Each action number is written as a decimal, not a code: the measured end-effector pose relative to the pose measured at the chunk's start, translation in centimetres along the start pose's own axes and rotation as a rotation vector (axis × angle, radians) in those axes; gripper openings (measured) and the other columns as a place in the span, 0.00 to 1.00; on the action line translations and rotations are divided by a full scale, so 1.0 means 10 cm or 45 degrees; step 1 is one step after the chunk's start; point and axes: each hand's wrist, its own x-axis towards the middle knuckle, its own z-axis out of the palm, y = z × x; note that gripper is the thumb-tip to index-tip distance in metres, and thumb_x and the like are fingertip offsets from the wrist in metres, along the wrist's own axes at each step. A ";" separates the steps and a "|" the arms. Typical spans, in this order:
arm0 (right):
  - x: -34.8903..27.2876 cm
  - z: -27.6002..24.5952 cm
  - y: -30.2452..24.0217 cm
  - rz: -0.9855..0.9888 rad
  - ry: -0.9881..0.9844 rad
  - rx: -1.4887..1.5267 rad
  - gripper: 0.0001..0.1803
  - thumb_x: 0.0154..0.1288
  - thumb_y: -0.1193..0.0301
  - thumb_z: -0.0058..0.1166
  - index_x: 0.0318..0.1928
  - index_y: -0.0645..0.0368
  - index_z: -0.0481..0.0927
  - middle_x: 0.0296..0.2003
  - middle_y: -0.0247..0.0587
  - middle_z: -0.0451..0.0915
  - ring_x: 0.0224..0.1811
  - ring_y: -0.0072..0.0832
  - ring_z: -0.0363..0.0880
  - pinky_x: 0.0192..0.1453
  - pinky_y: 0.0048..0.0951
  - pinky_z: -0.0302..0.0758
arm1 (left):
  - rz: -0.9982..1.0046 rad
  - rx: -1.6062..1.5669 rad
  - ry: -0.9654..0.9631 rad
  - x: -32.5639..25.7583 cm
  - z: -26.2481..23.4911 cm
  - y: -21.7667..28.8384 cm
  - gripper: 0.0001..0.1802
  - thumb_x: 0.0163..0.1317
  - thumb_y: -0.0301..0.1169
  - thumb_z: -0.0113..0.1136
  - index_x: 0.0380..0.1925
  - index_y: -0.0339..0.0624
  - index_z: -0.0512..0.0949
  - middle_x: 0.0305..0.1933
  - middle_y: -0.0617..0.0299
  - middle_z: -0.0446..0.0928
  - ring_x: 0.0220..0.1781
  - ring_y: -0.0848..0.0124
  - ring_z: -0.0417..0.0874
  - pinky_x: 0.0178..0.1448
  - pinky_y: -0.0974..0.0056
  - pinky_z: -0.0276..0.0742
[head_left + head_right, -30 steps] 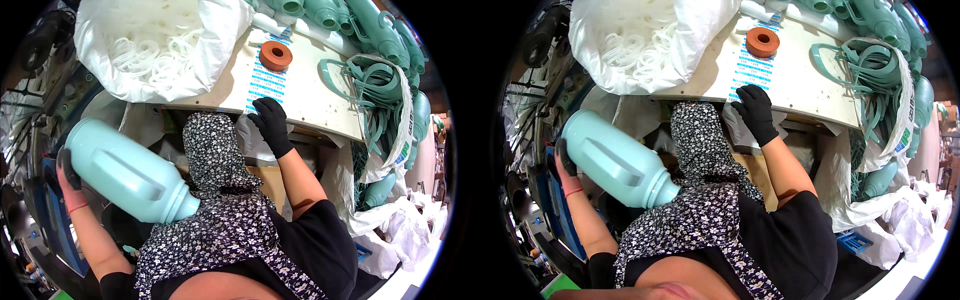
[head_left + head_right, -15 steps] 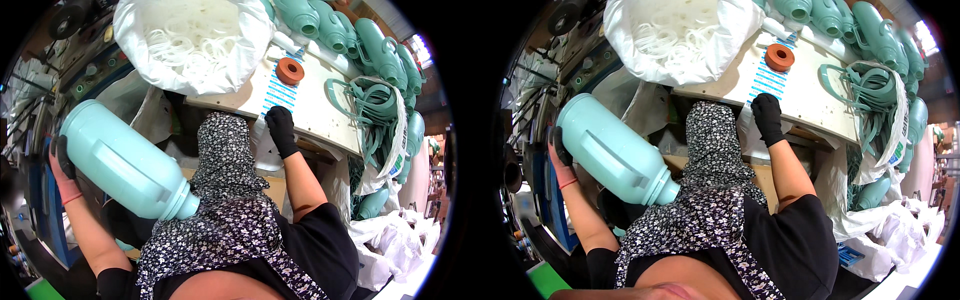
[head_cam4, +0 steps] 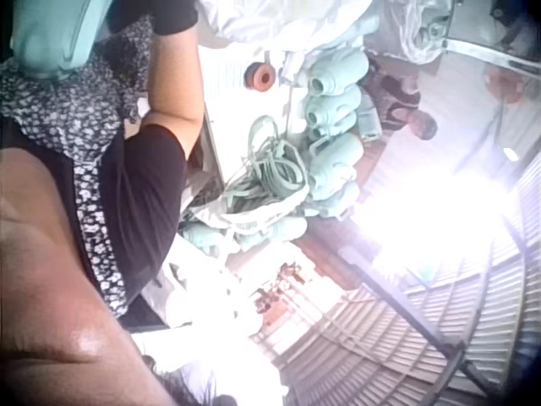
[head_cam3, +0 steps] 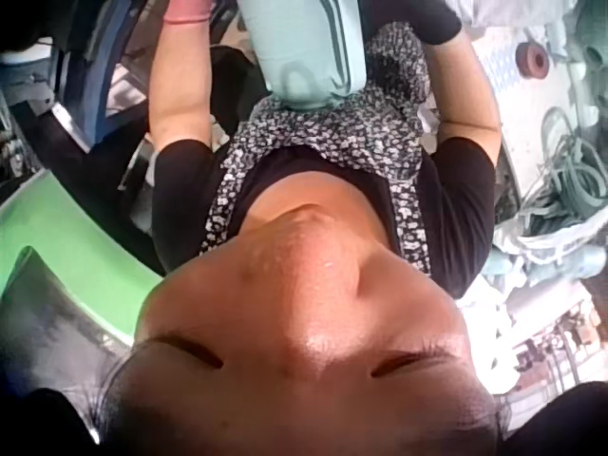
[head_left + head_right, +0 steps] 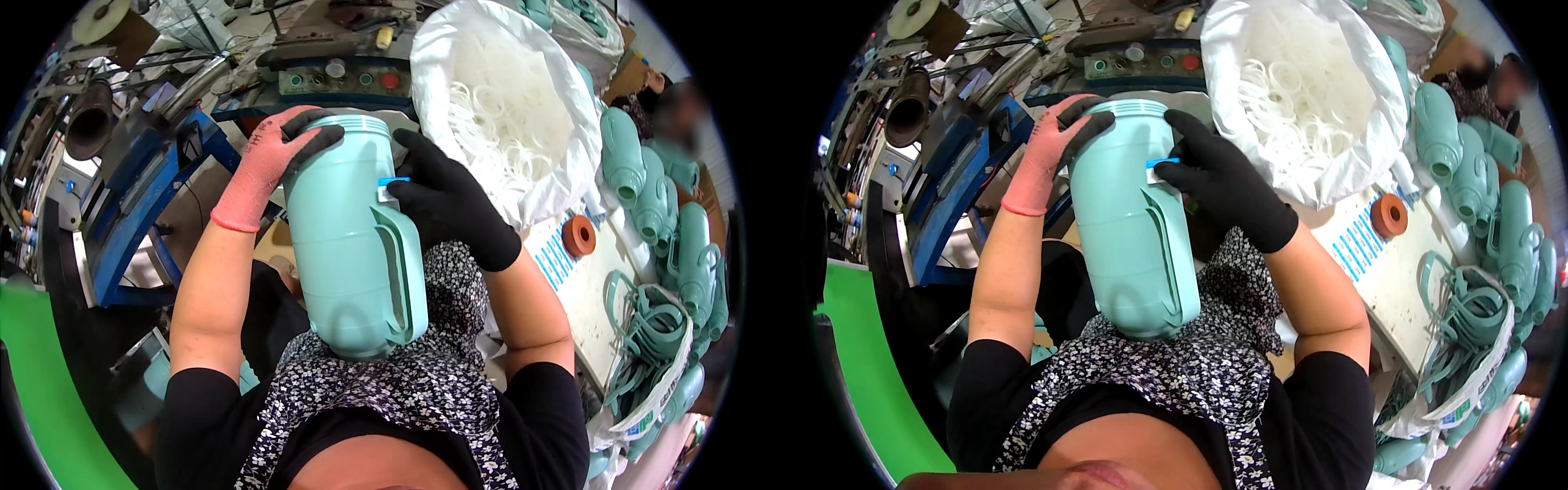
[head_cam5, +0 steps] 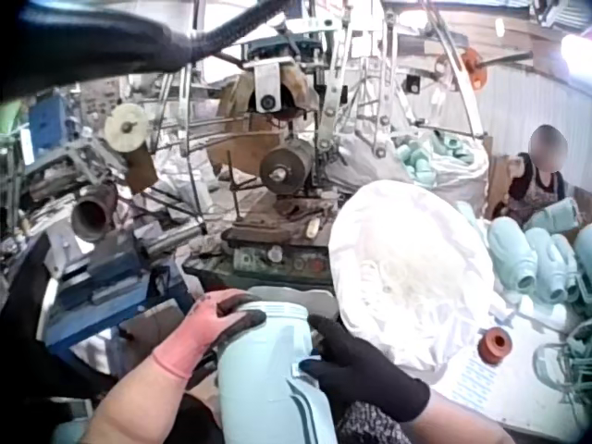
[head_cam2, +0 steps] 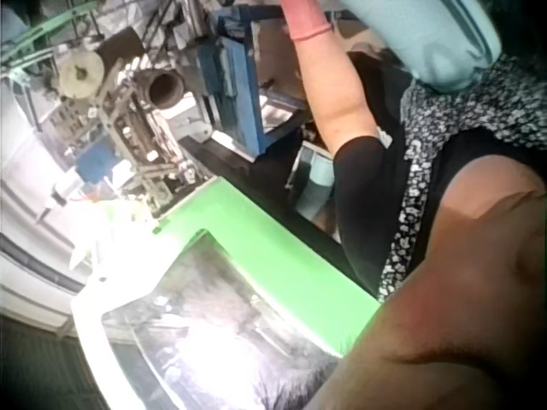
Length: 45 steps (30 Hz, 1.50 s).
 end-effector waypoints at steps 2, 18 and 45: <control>0.09 0.05 -0.02 -0.007 -0.011 -0.114 0.33 0.59 0.68 0.60 0.64 0.63 0.64 0.35 0.43 0.79 0.37 0.26 0.77 0.41 0.30 0.74 | 0.069 0.008 -0.010 -0.06 -0.03 0.04 0.17 0.57 0.34 0.62 0.44 0.36 0.80 0.40 0.61 0.82 0.43 0.73 0.80 0.51 0.68 0.74; -0.70 -0.01 0.63 -0.813 0.581 -0.899 0.23 0.42 0.74 0.60 0.45 0.57 0.78 0.43 0.47 0.73 0.50 0.48 0.72 0.58 0.49 0.67 | -0.039 0.135 0.599 -1.60 -0.35 -0.24 0.32 0.62 0.23 0.49 0.68 0.36 0.56 0.65 0.50 0.65 0.66 0.61 0.67 0.70 0.58 0.61; -2.37 -2.04 0.82 0.178 1.496 -1.373 0.26 0.66 0.74 0.54 0.64 0.59 0.68 0.31 0.41 0.75 0.31 0.24 0.73 0.36 0.25 0.71 | -0.174 0.038 0.082 -1.48 0.46 -0.07 0.53 0.40 0.25 0.75 0.67 0.32 0.56 0.64 0.49 0.66 0.64 0.59 0.70 0.67 0.57 0.66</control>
